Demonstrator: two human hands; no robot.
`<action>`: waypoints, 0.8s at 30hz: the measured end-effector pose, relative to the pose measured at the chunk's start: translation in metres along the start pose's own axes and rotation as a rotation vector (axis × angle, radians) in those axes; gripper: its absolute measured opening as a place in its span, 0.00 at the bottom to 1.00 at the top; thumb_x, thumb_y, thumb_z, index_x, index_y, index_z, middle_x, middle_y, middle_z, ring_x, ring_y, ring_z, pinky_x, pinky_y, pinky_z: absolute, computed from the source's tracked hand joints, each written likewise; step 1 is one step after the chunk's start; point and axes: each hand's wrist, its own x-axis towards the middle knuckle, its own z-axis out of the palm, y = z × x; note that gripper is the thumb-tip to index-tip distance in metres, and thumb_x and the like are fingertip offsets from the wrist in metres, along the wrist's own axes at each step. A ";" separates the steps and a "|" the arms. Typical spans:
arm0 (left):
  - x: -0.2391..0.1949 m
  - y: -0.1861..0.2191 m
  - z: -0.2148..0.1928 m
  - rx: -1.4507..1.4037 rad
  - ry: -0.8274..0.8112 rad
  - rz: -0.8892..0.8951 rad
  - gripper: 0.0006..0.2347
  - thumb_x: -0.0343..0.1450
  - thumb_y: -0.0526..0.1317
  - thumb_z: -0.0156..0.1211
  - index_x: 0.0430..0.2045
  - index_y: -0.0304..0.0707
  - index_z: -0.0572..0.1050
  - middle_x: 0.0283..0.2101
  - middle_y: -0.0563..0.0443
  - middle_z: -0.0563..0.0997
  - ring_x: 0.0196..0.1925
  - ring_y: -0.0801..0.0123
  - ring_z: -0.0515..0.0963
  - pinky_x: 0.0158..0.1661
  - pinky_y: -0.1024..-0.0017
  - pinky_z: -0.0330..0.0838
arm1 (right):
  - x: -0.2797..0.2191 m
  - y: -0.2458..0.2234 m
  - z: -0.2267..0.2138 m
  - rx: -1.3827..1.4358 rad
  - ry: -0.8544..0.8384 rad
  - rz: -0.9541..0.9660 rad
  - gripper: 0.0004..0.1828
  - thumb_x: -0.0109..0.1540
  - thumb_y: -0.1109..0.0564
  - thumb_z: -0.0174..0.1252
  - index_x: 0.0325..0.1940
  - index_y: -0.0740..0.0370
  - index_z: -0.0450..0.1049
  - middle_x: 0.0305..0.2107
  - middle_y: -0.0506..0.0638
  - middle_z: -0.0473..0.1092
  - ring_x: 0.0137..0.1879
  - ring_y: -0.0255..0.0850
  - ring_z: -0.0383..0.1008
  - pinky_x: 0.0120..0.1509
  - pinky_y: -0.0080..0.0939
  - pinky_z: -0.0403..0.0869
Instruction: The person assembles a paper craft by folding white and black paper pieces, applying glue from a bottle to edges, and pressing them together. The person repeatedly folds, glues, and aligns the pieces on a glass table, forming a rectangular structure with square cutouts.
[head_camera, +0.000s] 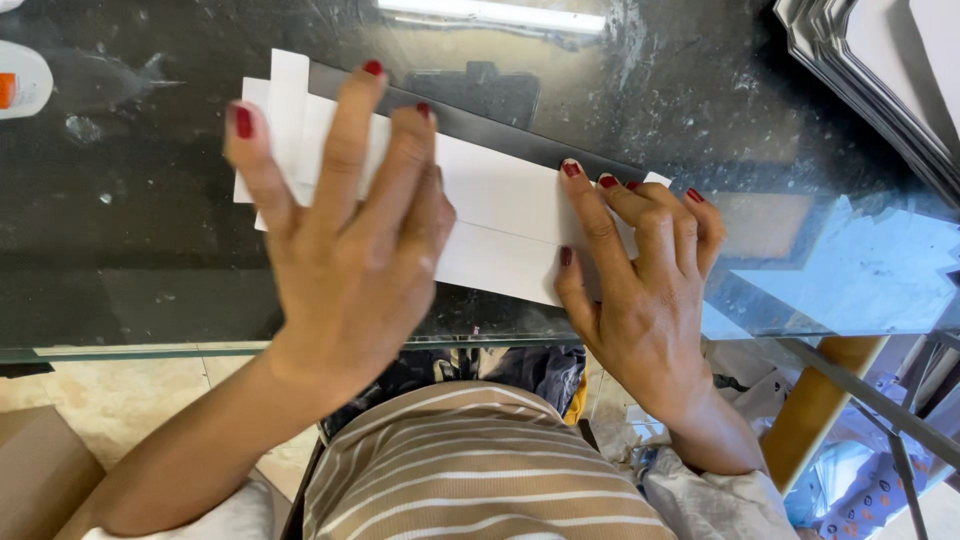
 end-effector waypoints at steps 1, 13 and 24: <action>0.004 0.013 -0.001 -0.045 0.009 0.016 0.01 0.88 0.38 0.75 0.49 0.46 0.86 0.61 0.64 0.86 0.81 0.63 0.68 0.81 0.43 0.26 | 0.000 -0.001 0.001 -0.037 -0.006 -0.005 0.26 0.69 0.56 0.56 0.72 0.63 0.68 0.51 0.59 0.67 0.62 0.57 0.68 0.70 0.58 0.58; 0.006 -0.014 -0.007 -0.206 0.035 0.036 0.09 0.86 0.35 0.80 0.55 0.45 0.84 0.64 0.54 0.84 0.79 0.51 0.64 0.74 0.37 0.32 | -0.001 -0.013 -0.004 -0.213 -0.013 0.023 0.31 0.63 0.64 0.56 0.73 0.60 0.70 0.49 0.58 0.69 0.58 0.55 0.73 0.72 0.56 0.60; 0.020 0.004 -0.007 -0.297 0.018 -0.044 0.10 0.82 0.30 0.79 0.34 0.30 0.82 0.44 0.57 0.72 0.53 0.58 0.71 0.73 0.40 0.44 | -0.006 -0.009 -0.005 0.010 -0.073 0.065 0.33 0.61 0.69 0.51 0.73 0.67 0.64 0.65 0.62 0.64 0.71 0.59 0.64 0.76 0.62 0.54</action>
